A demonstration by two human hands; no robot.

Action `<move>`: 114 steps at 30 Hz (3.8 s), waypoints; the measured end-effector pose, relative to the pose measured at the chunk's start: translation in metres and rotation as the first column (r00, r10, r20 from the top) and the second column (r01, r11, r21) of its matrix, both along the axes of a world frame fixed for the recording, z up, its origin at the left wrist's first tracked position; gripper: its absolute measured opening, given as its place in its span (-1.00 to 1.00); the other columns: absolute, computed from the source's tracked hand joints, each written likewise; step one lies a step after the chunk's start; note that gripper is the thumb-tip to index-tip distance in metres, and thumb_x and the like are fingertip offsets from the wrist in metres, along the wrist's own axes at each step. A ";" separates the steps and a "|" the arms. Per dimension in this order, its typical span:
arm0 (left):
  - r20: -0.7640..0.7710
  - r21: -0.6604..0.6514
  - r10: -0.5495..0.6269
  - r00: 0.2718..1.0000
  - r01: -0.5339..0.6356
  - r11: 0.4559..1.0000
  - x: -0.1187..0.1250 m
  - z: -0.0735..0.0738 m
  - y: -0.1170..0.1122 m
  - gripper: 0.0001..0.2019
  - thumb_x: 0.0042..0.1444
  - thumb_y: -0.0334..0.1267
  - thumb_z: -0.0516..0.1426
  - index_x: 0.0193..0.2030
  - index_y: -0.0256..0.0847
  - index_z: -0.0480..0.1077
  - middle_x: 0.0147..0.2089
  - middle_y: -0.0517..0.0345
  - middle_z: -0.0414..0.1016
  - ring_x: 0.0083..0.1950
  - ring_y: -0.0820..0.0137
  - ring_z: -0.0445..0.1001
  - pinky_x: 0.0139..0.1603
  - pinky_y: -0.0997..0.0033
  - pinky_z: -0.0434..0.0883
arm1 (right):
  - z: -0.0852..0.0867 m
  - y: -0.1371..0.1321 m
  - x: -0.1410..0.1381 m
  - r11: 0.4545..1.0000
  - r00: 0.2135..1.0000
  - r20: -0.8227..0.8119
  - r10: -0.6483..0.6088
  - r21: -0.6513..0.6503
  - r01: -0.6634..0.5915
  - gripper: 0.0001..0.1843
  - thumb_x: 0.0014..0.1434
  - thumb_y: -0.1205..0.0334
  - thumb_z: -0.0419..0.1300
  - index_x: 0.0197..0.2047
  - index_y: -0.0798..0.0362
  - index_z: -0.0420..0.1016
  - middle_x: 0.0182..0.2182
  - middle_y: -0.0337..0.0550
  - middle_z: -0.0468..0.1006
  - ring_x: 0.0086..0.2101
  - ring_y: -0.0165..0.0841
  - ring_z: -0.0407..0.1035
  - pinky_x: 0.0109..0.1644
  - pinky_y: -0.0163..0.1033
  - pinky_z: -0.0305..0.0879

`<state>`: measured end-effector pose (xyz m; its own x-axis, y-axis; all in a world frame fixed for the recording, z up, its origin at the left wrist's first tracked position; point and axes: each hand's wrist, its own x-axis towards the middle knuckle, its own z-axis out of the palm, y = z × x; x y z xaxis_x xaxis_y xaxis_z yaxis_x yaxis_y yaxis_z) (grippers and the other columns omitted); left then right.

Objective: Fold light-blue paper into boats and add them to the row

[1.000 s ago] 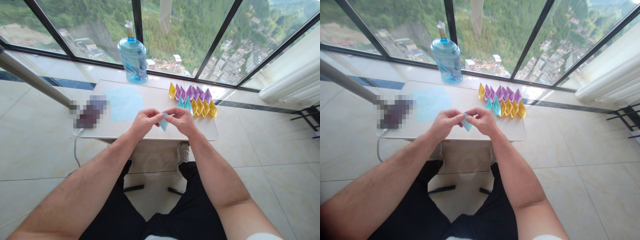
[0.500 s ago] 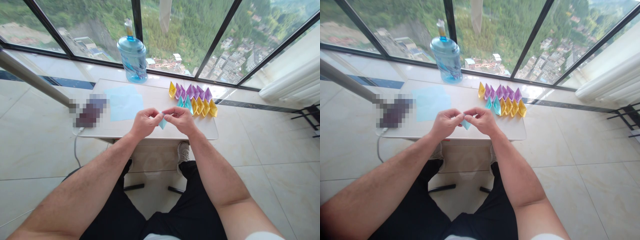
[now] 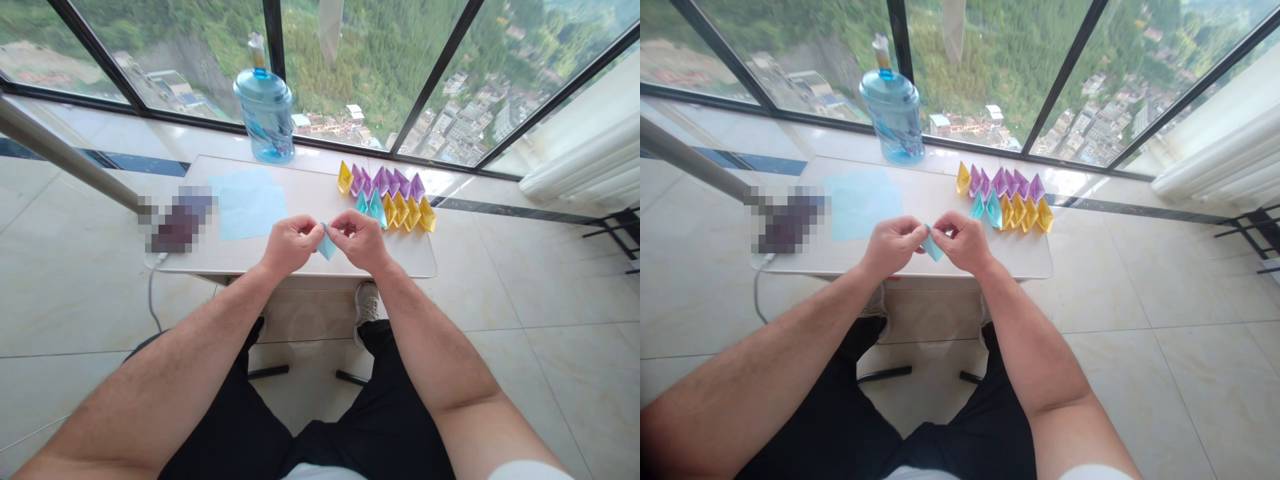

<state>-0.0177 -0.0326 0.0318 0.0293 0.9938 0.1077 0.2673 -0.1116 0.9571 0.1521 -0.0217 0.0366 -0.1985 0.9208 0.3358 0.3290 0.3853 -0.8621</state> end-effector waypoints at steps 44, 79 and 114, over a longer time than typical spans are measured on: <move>0.045 0.050 -0.112 0.993 0.110 0.993 -0.013 0.008 0.005 -0.76 0.05 -0.09 0.26 -0.34 -0.25 0.58 -0.39 0.13 0.56 -0.37 0.39 0.43 -0.31 0.41 0.36 | 0.005 0.015 0.035 0.936 0.971 -0.142 0.193 -0.270 -0.226 -0.60 0.09 -0.16 0.37 -0.35 0.04 0.56 -0.41 -0.18 0.60 -0.46 -0.41 0.44 -0.38 -0.27 0.39; 0.455 -0.143 -0.140 0.879 0.227 0.963 -0.012 0.004 0.009 -0.62 -0.12 0.02 0.41 -0.28 -0.22 0.56 -0.09 -0.04 0.63 -0.22 0.29 0.57 -0.25 0.34 0.46 | 0.007 0.004 0.030 0.942 0.970 -0.111 0.218 -0.237 -0.239 -0.68 0.16 -0.02 0.33 -0.41 0.08 0.53 -0.55 -0.22 0.54 -0.48 -0.41 0.43 -0.38 -0.30 0.34; 0.312 -0.155 0.099 0.945 -0.053 0.987 0.005 -0.001 0.000 -0.67 -0.13 -0.09 0.40 -0.26 -0.26 0.62 -0.29 0.03 0.67 -0.26 0.25 0.59 -0.23 0.33 0.50 | 0.007 0.003 0.002 0.975 0.988 0.156 0.015 -0.222 0.020 -0.52 0.04 -0.19 0.34 -0.52 0.10 0.51 -0.60 -0.26 0.45 -0.51 -0.45 0.23 -0.42 -0.30 0.13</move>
